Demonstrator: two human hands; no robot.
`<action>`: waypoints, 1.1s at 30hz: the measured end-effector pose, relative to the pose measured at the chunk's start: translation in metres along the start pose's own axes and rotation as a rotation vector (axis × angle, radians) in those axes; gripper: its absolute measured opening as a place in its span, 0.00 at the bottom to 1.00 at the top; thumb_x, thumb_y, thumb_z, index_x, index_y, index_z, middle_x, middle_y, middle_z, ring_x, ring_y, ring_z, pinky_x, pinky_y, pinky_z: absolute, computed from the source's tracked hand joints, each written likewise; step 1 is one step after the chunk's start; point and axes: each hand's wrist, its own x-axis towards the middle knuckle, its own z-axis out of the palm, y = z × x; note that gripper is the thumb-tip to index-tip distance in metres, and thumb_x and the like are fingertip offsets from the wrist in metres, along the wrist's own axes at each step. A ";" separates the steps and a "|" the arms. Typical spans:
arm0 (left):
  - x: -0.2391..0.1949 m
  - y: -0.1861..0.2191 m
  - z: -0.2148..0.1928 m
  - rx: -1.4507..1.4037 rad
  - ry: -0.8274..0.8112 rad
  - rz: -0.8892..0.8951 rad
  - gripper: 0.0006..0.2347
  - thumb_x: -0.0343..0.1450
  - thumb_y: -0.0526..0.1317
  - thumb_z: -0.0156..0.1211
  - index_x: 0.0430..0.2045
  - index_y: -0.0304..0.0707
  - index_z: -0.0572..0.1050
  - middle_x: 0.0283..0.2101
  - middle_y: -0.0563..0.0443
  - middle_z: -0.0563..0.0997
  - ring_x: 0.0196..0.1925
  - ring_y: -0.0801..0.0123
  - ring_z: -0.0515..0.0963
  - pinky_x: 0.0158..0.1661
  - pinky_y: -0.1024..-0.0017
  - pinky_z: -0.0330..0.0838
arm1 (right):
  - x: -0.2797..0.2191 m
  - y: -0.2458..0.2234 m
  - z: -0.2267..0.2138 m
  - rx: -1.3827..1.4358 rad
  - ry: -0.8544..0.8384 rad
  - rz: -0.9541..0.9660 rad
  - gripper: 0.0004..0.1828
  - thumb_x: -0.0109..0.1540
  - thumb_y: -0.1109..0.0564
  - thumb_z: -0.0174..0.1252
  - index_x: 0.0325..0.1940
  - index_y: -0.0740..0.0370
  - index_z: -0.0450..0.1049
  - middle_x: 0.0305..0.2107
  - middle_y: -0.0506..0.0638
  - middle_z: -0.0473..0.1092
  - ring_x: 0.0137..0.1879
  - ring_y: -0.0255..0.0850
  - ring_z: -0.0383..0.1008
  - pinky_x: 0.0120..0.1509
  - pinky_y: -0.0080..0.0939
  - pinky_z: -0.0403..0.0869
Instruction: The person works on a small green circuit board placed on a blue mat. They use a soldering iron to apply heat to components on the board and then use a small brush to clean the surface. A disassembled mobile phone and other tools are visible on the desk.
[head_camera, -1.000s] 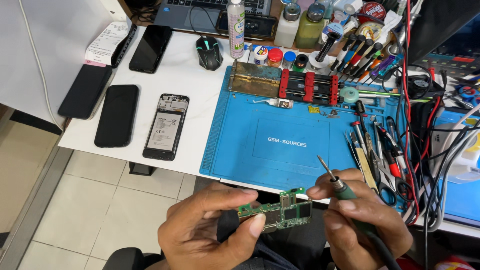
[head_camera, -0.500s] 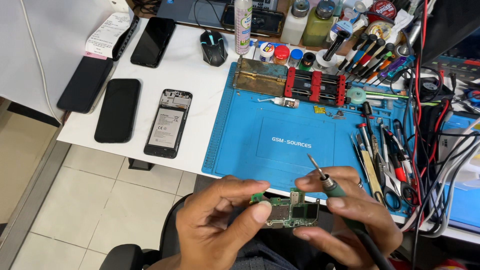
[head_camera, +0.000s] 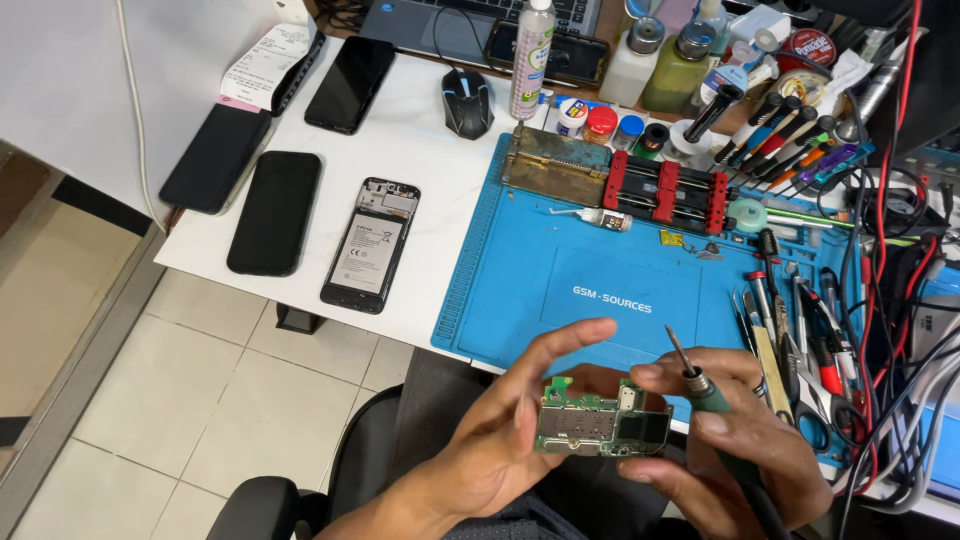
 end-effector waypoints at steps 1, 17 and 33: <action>0.001 -0.003 -0.005 -0.074 -0.041 -0.064 0.46 0.73 0.60 0.68 0.85 0.37 0.53 0.60 0.43 0.76 0.64 0.60 0.80 0.65 0.67 0.75 | 0.000 -0.006 0.002 0.012 0.005 0.071 0.39 0.60 0.57 0.74 0.73 0.45 0.65 0.63 0.64 0.78 0.71 0.55 0.78 0.79 0.54 0.84; 0.008 -0.006 -0.010 0.193 0.110 0.183 0.37 0.74 0.44 0.74 0.76 0.35 0.57 0.64 0.31 0.79 0.63 0.41 0.84 0.67 0.51 0.79 | 0.012 0.000 0.015 -0.346 -0.090 -0.186 0.42 0.61 0.45 0.79 0.71 0.52 0.61 0.66 0.69 0.74 0.75 0.66 0.77 0.83 0.60 0.79; -0.019 0.004 0.025 0.809 0.289 0.603 0.19 0.72 0.33 0.74 0.56 0.23 0.79 0.50 0.33 0.82 0.45 0.57 0.89 0.49 0.71 0.89 | -0.004 0.016 -0.004 0.342 0.070 0.016 0.35 0.61 0.57 0.73 0.71 0.48 0.69 0.57 0.65 0.76 0.69 0.59 0.77 0.76 0.63 0.86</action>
